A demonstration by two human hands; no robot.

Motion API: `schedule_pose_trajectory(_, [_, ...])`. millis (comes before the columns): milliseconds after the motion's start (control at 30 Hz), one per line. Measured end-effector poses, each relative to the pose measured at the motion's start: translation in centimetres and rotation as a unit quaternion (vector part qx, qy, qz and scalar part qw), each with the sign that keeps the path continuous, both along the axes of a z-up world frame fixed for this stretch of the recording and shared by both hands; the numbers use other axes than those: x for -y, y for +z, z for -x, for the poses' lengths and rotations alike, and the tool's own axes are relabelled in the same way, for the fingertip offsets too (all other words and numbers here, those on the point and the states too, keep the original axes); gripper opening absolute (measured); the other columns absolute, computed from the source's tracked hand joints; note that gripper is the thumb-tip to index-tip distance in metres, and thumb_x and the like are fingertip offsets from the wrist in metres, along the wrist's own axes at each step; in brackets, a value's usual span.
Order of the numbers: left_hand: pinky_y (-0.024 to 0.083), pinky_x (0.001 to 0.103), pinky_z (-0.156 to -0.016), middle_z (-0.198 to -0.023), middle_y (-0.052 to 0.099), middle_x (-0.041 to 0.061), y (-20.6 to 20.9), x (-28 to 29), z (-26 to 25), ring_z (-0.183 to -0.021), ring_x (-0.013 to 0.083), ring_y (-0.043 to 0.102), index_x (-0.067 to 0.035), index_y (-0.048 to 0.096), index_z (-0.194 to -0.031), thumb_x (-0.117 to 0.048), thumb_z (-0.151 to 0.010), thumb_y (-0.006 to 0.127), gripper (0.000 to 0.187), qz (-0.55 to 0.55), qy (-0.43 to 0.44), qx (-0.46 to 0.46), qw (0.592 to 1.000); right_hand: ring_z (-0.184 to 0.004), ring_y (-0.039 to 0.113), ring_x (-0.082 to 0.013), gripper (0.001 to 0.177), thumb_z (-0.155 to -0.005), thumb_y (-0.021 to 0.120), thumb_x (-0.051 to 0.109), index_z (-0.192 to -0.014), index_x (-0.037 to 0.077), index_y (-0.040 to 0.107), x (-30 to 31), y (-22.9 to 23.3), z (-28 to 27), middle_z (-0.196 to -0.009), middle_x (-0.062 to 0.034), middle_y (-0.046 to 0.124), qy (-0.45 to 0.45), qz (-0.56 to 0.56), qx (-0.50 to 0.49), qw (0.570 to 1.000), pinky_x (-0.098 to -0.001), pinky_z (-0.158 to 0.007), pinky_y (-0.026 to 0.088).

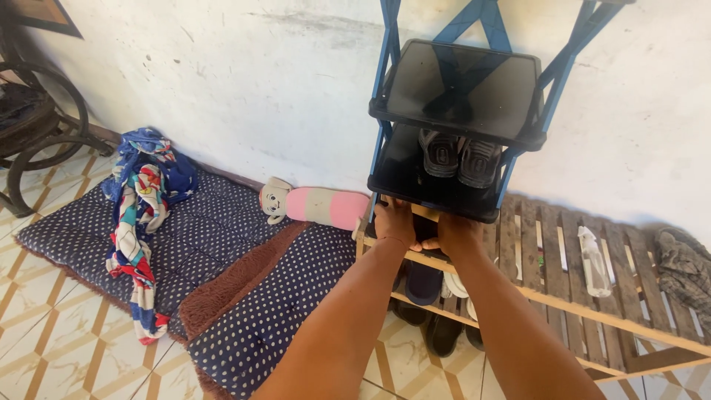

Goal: Organizing various pairs of shoes and sandals on a wooden shoe rack and a vertical shoe shelf.

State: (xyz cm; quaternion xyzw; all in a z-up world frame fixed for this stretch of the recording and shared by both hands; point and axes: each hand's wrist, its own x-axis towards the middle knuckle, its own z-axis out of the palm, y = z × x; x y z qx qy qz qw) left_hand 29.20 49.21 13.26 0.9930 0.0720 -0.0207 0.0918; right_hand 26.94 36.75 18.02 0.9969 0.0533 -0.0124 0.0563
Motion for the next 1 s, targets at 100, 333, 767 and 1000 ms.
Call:
schedule_pose_trajectory(100, [0.059,0.036,-0.087,-0.166,0.022,0.009,0.1,0.4,1.0,-0.122,0.0384,0.05,-0.019,0.035,-0.156,-0.037,-0.046,0.105,0.132,0.033,0.015,0.024,0.999,-0.149,0.031,-0.0359,0.131,-0.054,0.097,0.058,-0.156,0.006,0.033,-0.3,0.6,-0.2,-0.16,-0.0178,0.036,0.005,0.007,-0.007,1.0,-0.0486,-0.121,0.024])
schedule_pose_trajectory(333, [0.061,0.036,-0.089,-0.169,0.006,0.02,2.2,0.4,3.8,-0.132,0.0429,0.044,-0.014,0.027,-0.162,-0.039,-0.054,0.102,0.134,0.066,0.034,0.052,0.996,-0.146,0.036,-0.0373,0.116,-0.053,0.099,0.049,-0.147,0.01,0.043,0.2,-0.1,0.1,-0.154,-0.0175,0.044,0.042,-0.039,0.043,0.997,-0.0497,-0.119,0.029])
schedule_pose_trajectory(767, [0.055,0.032,-0.098,-0.165,0.005,0.027,1.9,0.3,5.8,-0.139,0.0395,0.037,-0.001,0.016,-0.163,-0.042,-0.059,0.099,0.139,0.105,0.076,0.082,0.988,-0.116,0.064,-0.0295,0.036,-0.088,0.075,0.019,-0.124,0.021,0.069,2.4,-1.5,1.1,-0.118,-0.0081,0.071,0.053,-0.204,0.062,0.976,-0.0441,-0.099,0.048])
schedule_pose_trajectory(1000, [0.026,0.05,-0.121,-0.16,0.024,0.021,0.6,-0.3,5.9,-0.146,0.0404,0.026,0.01,0.021,-0.154,-0.049,-0.059,0.097,0.136,0.051,0.076,0.102,0.991,-0.129,0.051,-0.0282,0.04,-0.09,0.074,0.026,-0.129,0.022,0.067,2.6,-1.0,2.8,-0.132,-0.0004,0.063,0.093,-0.163,0.066,0.98,-0.0433,-0.111,0.039])
